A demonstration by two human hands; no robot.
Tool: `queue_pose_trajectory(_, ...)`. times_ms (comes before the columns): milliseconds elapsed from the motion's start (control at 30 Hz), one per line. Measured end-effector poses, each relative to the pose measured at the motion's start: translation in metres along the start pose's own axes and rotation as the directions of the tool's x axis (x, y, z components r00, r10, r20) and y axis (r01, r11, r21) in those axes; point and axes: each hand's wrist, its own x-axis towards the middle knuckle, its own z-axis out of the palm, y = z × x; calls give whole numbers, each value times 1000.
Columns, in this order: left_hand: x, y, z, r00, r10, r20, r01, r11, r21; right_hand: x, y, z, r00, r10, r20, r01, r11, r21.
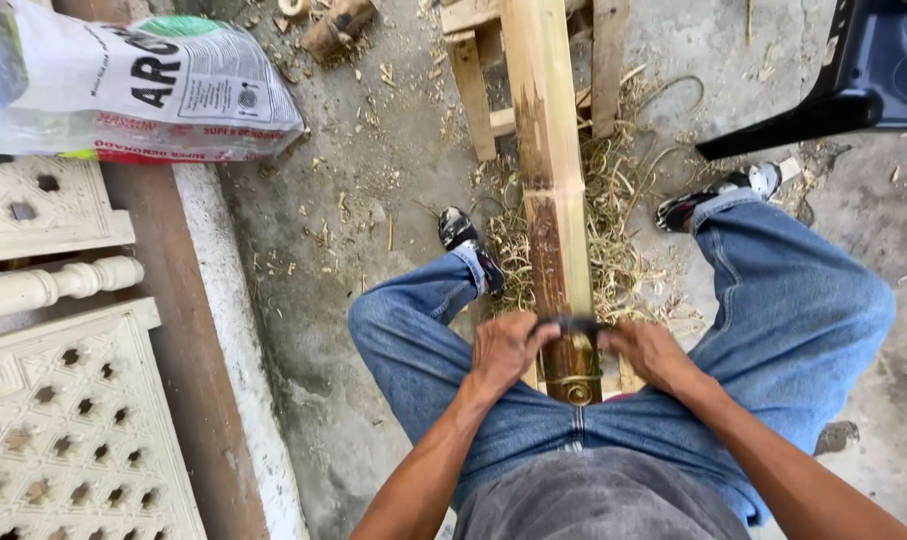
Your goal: Carving and shaving a bamboo pole using a curved knife.
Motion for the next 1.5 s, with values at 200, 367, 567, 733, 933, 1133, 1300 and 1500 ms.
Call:
queue_pose_trajectory(200,56,-40,18,993,-109,54,102,986,129,87,-53,-36,973,185,140,-168,978,-123)
queue_pose_trajectory(367,167,-34,-3,975,-137,-174,159,979,124,174,-96,-78,950,-209,-233,203,978,-49)
queue_pose_trajectory(567,149,-23,-2,954,-38,-298,85,985,148,160,-89,-66,927,-204,-314,194,979,-63)
queue_pose_trajectory(733,87,-24,13,972,-23,-233,67,981,182,101,-66,-34,927,-217,-307,204,976,-74)
queue_pose_trajectory(933,-32,-10,29,998,18,61,-20,999,39,1,48,23,976,-12,217,41,991,-129)
queue_pose_trajectory(1133,46,-48,28,990,-61,127,49,994,93,87,-34,-35,845,358,398,-262,925,-275)
queue_pose_trajectory(1300,161,-57,15,976,-125,-178,133,991,35,186,-95,-81,986,-112,-126,91,982,-163)
queue_pose_trajectory(1500,134,-51,20,971,-84,-222,108,989,97,151,-87,-66,966,-131,-223,73,966,-249)
